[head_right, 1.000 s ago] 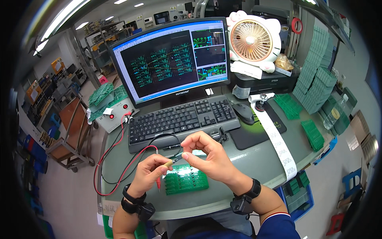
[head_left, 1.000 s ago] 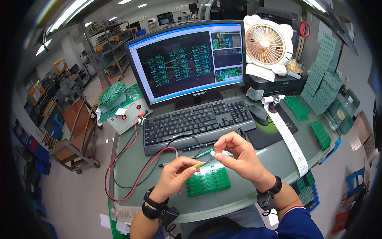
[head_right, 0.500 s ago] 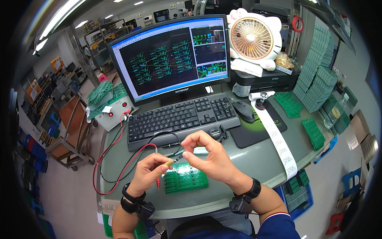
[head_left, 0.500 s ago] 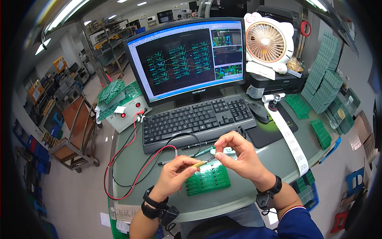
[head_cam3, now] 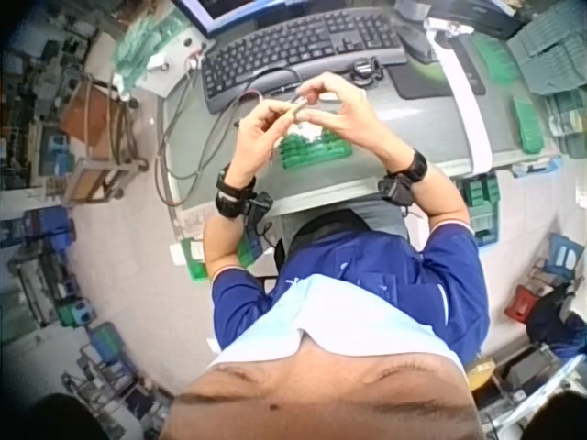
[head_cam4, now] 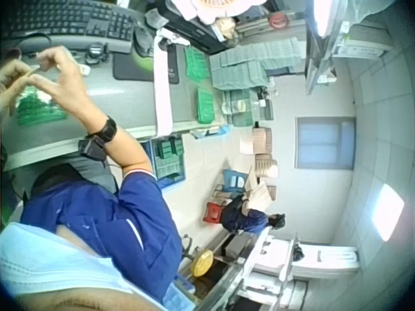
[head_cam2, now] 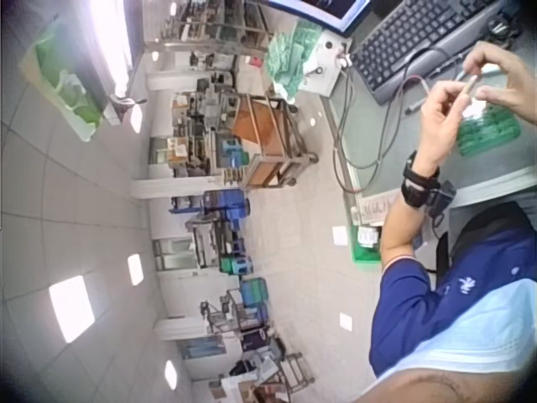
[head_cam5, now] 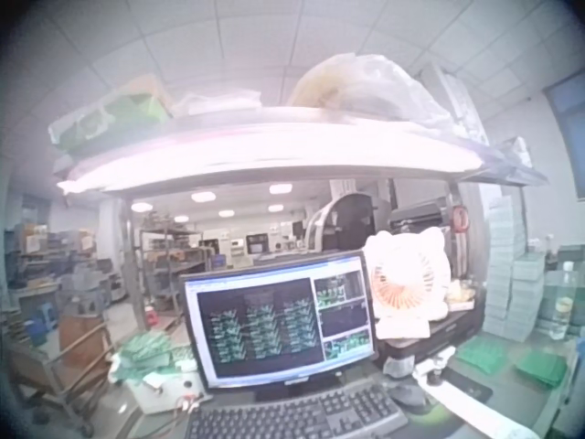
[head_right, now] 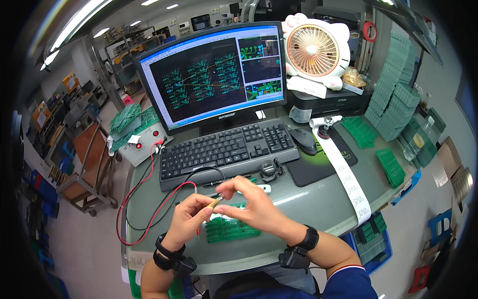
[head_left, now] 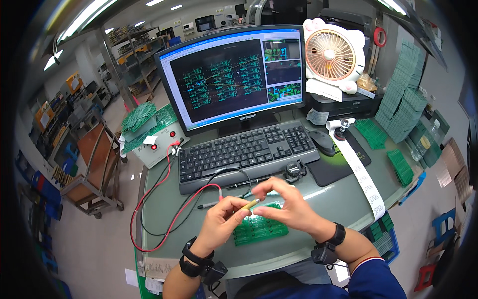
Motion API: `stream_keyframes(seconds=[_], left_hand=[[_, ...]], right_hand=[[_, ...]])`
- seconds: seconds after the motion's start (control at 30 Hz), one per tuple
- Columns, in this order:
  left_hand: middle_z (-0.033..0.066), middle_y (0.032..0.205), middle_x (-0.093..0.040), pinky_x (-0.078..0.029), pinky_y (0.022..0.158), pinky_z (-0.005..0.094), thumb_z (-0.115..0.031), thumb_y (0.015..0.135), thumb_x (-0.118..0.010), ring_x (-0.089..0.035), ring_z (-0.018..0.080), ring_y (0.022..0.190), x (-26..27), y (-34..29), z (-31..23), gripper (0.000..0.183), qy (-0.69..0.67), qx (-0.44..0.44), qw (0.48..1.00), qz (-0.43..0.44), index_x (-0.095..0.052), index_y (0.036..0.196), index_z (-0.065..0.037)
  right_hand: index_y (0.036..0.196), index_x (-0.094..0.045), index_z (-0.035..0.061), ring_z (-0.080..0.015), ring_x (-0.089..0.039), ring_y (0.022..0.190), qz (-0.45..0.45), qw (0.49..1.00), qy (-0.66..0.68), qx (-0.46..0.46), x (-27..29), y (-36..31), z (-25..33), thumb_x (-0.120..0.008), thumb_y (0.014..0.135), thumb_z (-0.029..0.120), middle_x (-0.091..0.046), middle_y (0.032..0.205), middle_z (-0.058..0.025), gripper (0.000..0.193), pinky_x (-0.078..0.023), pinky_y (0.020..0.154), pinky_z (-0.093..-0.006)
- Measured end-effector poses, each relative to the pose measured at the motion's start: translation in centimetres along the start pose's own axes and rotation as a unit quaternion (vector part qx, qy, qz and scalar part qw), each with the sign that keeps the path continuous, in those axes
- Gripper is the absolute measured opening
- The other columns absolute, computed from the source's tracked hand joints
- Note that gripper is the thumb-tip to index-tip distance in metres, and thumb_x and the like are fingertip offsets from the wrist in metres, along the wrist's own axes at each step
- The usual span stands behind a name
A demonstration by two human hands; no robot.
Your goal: Inspecting and testing a printed circuit board with a probe and a magnifying lens at a workstation.
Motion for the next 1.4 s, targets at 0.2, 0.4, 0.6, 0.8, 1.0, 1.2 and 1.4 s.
stream_keyframes(seconds=[0.2,0.4,0.6,0.8,1.0,1.2,1.4], left_hand=[[-0.0045,0.076,-0.052,-0.035,0.057,0.0182,-0.023,0.099,-0.05,-0.041,0.0021,0.064,-0.6,-0.4,0.1,0.024,0.045,0.033,0.998,0.01,-0.059,0.105,-0.001],[-0.0065,0.064,-0.037,-0.025,0.05,0.0202,-0.032,0.102,-0.043,-0.031,0.0041,0.055,-1.3,-0.9,0.7,0.036,-0.073,0.125,0.987,0.073,-0.058,0.096,0.0],[-0.0067,0.063,-0.036,-0.024,0.049,0.0206,-0.031,0.102,-0.044,-0.029,0.0041,0.054,-1.3,-0.8,0.9,0.034,-0.093,0.137,0.985,0.056,-0.057,0.096,-0.001],[-0.0068,0.064,-0.038,-0.024,0.051,0.0193,-0.028,0.102,-0.044,-0.031,0.0033,0.056,-1.3,-0.6,1.3,0.029,-0.081,0.147,0.985,0.046,-0.059,0.099,-0.003],[-0.0056,0.065,-0.045,-0.025,0.047,0.0175,-0.027,0.1,-0.047,-0.034,0.0019,0.053,-1.5,-0.6,1.7,0.027,-0.074,0.168,0.983,0.001,-0.059,0.096,-0.002],[-0.002,0.072,-0.053,-0.027,0.05,0.0175,-0.019,0.097,-0.055,-0.038,0.0019,0.057,-0.4,-0.7,1.7,0.02,0.098,-0.043,0.99,-0.091,-0.06,0.099,0.0],[-0.0008,0.06,-0.045,-0.027,0.045,0.0203,-0.036,0.101,-0.04,-0.035,0.0054,0.049,-2.8,-0.4,0.9,0.041,-0.07,0.158,0.984,0.04,-0.056,0.096,0.001]], right_hand=[[0.098,-0.066,0.0013,-0.0102,-0.058,0.083,0.013,0.995,0.076,-0.068,0.0,-0.1,-2.1,-0.071,0.085,0.021,-0.066,0.091,-0.0031,0.024,-0.047,0.077,-0.0263],[0.102,-0.066,0.002,-0.0089,-0.057,0.088,0.048,0.985,0.142,-0.091,0.1,-0.2,-1.8,-0.068,0.088,0.02,-0.066,0.094,-0.0025,0.023,-0.047,0.081,-0.0255],[0.101,-0.063,0.0016,-0.01,-0.058,0.091,-0.032,0.983,0.153,-0.098,0.9,-0.3,-2.7,-0.067,0.089,0.019,-0.064,0.095,-0.0025,0.021,-0.046,0.085,-0.0266],[0.095,-0.063,0.0012,-0.0098,-0.057,0.089,-0.054,0.974,0.17,-0.14,1.7,-0.5,-3.3,-0.065,0.091,0.018,-0.063,0.091,-0.0023,0.018,-0.046,0.084,-0.0271],[0.091,-0.062,0.0001,-0.009,-0.057,0.082,-0.101,0.993,0.053,-0.034,1.8,-0.5,-3.0,-0.064,0.09,0.015,-0.061,0.084,-0.0037,0.016,-0.046,0.074,-0.0255],[0.09,-0.057,0.0006,-0.0082,-0.052,0.082,-0.095,0.985,0.124,-0.071,0.3,-0.5,-3.7,-0.062,0.091,0.015,-0.056,0.085,-0.0013,0.015,-0.044,0.076,-0.025],[0.09,-0.057,0.001,-0.0113,-0.053,0.082,-0.084,0.986,0.126,-0.071,1.3,-0.9,-3.3,-0.061,0.091,0.017,-0.056,0.085,-0.0031,0.017,-0.044,0.077,-0.0275]])
Point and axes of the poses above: each hand's wrist, its own y-axis towards the middle knuckle, its own x-axis out of the back of the hand, z = x × y, the point moved 6 cm from there along y, towards the middle knuckle
